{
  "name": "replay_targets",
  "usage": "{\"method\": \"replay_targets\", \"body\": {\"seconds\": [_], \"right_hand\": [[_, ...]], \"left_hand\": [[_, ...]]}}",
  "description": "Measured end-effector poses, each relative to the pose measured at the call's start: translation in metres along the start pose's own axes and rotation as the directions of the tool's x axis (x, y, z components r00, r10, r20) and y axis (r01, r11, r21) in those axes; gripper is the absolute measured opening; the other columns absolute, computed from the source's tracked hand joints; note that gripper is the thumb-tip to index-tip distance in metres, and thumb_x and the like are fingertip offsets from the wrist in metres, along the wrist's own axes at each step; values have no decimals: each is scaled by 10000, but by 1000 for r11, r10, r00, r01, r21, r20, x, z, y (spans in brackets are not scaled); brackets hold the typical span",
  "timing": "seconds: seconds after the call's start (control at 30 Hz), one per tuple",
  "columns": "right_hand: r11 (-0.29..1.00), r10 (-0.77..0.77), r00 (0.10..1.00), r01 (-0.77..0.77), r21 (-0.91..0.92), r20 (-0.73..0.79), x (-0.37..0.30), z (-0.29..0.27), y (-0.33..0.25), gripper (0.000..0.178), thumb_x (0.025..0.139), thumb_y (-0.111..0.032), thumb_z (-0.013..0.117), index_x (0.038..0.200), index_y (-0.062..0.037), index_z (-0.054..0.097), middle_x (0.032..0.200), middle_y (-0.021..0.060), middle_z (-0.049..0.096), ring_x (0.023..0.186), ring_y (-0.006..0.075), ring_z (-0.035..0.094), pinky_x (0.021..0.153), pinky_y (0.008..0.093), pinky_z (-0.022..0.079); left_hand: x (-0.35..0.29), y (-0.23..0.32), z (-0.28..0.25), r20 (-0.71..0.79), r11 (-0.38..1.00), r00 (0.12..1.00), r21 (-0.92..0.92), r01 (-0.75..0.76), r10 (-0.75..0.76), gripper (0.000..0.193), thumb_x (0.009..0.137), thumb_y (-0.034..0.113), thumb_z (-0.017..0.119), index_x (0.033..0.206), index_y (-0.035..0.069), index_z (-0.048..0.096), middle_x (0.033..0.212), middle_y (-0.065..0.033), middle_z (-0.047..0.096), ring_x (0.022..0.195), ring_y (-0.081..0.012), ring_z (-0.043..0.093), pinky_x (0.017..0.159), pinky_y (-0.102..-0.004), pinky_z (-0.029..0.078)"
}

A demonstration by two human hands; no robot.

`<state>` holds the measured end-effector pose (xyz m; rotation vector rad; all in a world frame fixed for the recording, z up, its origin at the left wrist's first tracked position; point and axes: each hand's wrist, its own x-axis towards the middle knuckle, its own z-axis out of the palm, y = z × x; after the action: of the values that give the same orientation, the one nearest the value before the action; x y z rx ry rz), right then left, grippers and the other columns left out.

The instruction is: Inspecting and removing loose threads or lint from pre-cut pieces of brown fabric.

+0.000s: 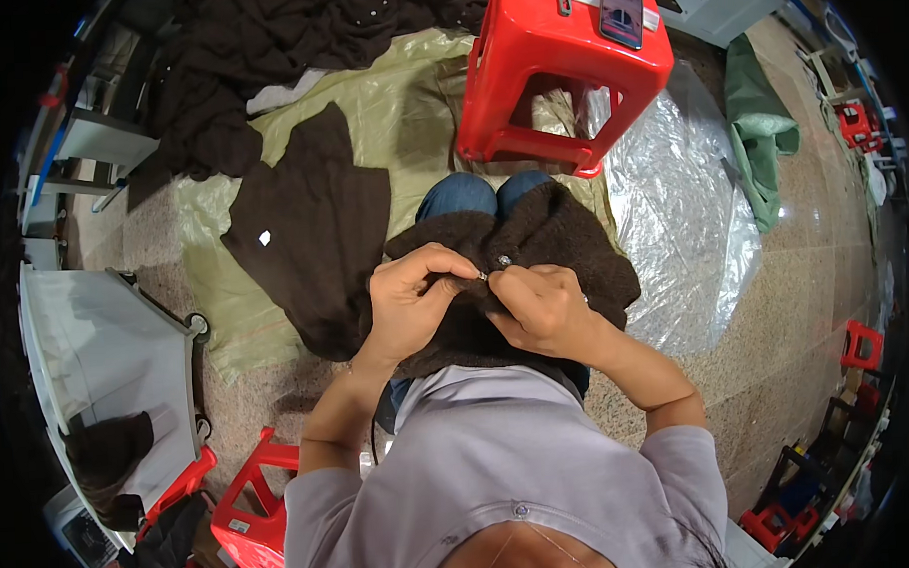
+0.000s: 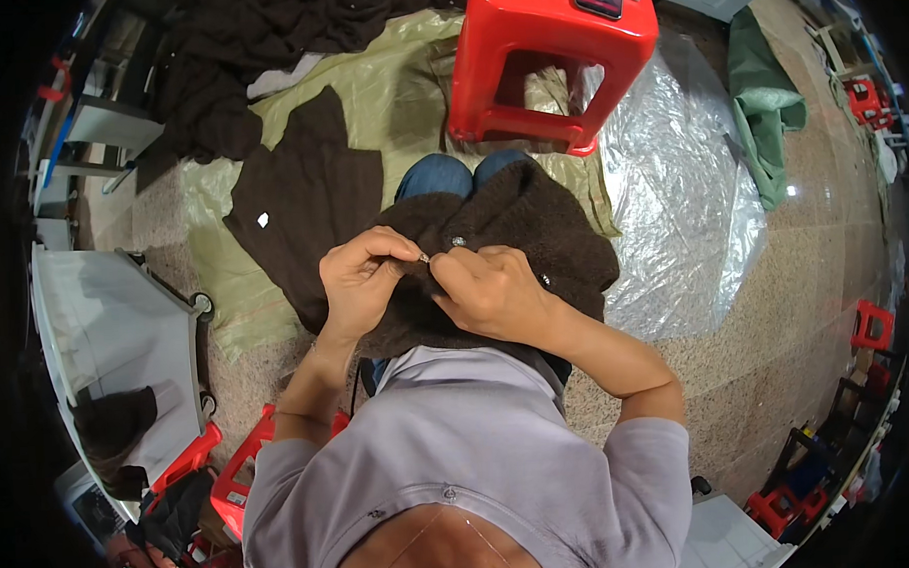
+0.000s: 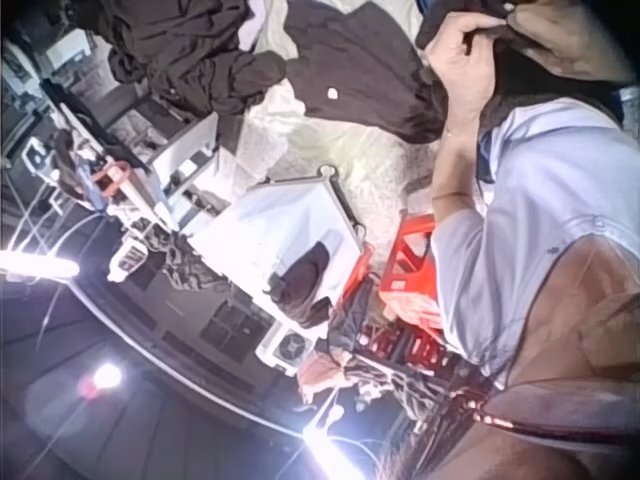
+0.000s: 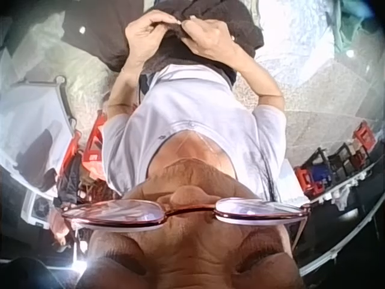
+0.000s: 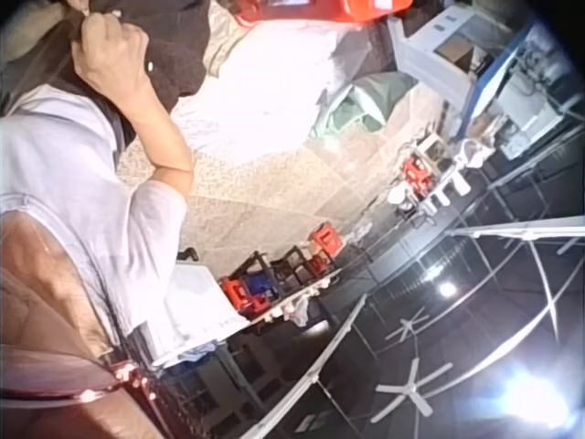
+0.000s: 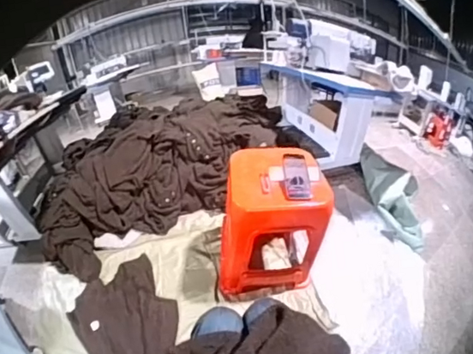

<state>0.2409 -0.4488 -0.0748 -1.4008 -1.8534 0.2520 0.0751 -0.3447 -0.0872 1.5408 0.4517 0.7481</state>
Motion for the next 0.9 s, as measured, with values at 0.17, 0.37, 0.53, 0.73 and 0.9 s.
{"method": "replay_targets", "body": {"seconds": [0.17,0.37,0.53,0.73,0.9], "right_hand": [[996,-10,1000,11,90,-8,4,-5,4,287,656,-67,750,761,-61,483,642,86,498,513,274,552,464,365,456],[996,-23,998,18,92,52,4,-9,10,291,655,-80,752,725,-64,470,620,82,478,505,271,537,458,365,442],[998,-19,993,26,64,-112,3,7,9,263,626,-43,747,723,-34,503,598,90,436,479,269,502,456,351,423],[996,67,979,-55,64,-191,-4,17,7,284,638,-97,767,708,-63,495,629,75,462,491,247,517,464,338,436],[995,36,999,-38,-95,-28,-6,9,11,269,621,-19,733,844,-22,584,692,94,523,554,271,567,513,348,457]], "left_hand": [[-4,-3,0,8,918,980,-349,191,-200,161,796,-122,707,924,-43,648,936,-98,657,875,-144,631,784,-256,525],[-3,-5,-1,16,971,995,-217,101,-100,146,803,-136,689,904,-48,632,929,-105,651,876,-148,629,778,-255,526],[3,6,11,-95,941,972,287,-179,214,155,761,-107,711,864,-17,638,783,-115,665,696,-215,658,656,-281,531],[-11,-2,22,-229,980,968,188,-60,103,117,802,-104,694,873,-38,628,841,-126,663,769,-193,658,707,-275,537],[-8,-1,19,-191,987,978,-155,49,-79,136,830,-141,657,928,-48,638,935,-98,656,856,-136,641,771,-245,535]]}}
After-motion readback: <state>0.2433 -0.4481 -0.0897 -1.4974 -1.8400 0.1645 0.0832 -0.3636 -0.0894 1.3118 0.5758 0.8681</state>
